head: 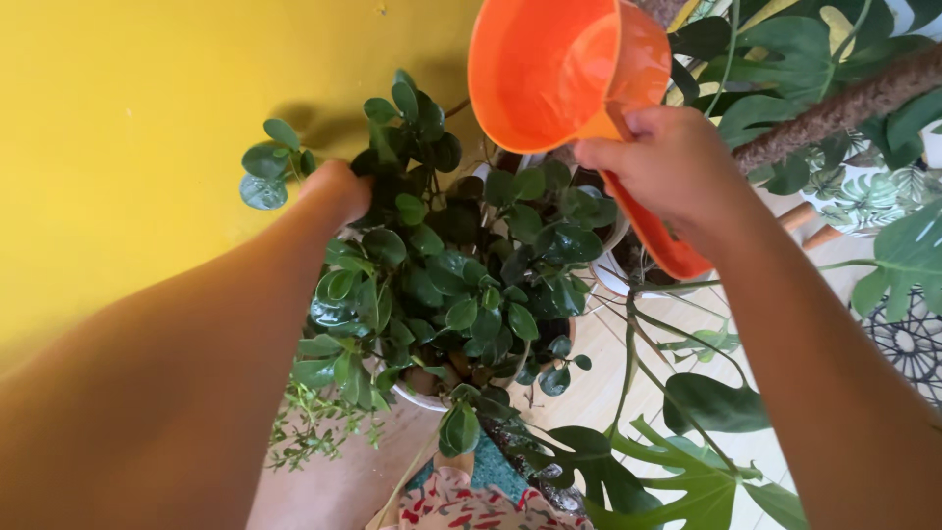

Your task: The person waters several potted plants using an orange scoop to pour water from a pink bucket. They move between different plants, including a jade plant and a monstera, and briefly reposition a small potted plant before watering it.

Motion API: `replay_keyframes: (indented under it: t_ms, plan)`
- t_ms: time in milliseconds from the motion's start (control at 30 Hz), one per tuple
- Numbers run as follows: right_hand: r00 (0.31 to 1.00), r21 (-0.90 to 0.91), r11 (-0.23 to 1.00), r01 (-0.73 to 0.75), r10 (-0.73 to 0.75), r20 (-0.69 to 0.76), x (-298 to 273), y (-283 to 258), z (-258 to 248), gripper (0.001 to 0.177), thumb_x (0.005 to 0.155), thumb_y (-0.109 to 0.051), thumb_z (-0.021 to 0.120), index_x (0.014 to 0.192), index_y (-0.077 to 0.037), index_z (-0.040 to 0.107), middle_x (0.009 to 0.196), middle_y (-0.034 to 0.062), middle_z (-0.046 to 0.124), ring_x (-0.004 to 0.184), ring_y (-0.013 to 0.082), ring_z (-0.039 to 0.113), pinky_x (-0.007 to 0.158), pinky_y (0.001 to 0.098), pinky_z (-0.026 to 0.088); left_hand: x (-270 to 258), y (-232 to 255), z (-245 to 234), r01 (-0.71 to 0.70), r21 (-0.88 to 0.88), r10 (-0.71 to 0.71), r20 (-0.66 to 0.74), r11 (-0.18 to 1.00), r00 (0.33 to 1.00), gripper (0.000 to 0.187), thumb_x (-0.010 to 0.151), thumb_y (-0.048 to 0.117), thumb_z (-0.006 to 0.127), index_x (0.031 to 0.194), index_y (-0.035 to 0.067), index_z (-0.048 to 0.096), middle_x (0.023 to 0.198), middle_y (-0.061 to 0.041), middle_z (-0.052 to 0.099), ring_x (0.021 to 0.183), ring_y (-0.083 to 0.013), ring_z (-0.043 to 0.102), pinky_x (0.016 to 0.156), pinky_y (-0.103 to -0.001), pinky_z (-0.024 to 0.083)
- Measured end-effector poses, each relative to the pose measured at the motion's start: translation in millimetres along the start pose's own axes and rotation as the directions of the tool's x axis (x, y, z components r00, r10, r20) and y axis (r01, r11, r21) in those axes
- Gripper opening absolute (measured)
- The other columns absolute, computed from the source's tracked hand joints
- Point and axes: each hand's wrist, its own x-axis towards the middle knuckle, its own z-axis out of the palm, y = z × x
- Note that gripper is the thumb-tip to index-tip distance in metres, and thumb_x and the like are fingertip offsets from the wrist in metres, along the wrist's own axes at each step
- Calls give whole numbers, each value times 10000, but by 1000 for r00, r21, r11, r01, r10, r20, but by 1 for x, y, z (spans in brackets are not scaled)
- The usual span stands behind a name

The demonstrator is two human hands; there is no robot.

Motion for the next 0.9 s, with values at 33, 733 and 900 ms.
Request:
replay_keyframes:
  t_ms: [33,733,900]
  plan:
    - [1000,17,1000,-6,6,14,0,4,-2,407,874,-293,781,1071,57,716,860,59,676,717,108,577,641,316,480,-2,-3,-4,7,2,-7,15,1000,1000,450,985,462,653,1226,85,700,1253,-215,671,1181,-393,639,998,-474,514]
    - [987,-235,968,-92,57,-153,-69,46,-15,501,760,-349,824,1087,6,690,935,150,725,830,245,696,736,387,522,-86,172,37,-654,502,493,429,566,757,449,891,283,694,1337,321,655,1359,-87,580,1371,-309,453,1154,-593,292]
    - [985,-146,979,-140,122,-125,-76,52,-13,493,752,-343,817,1092,-11,684,942,123,733,824,221,710,752,364,533,-86,161,49,-679,607,487,483,413,728,369,934,381,711,1262,212,722,1362,-81,566,1291,-290,519,1106,-553,314]
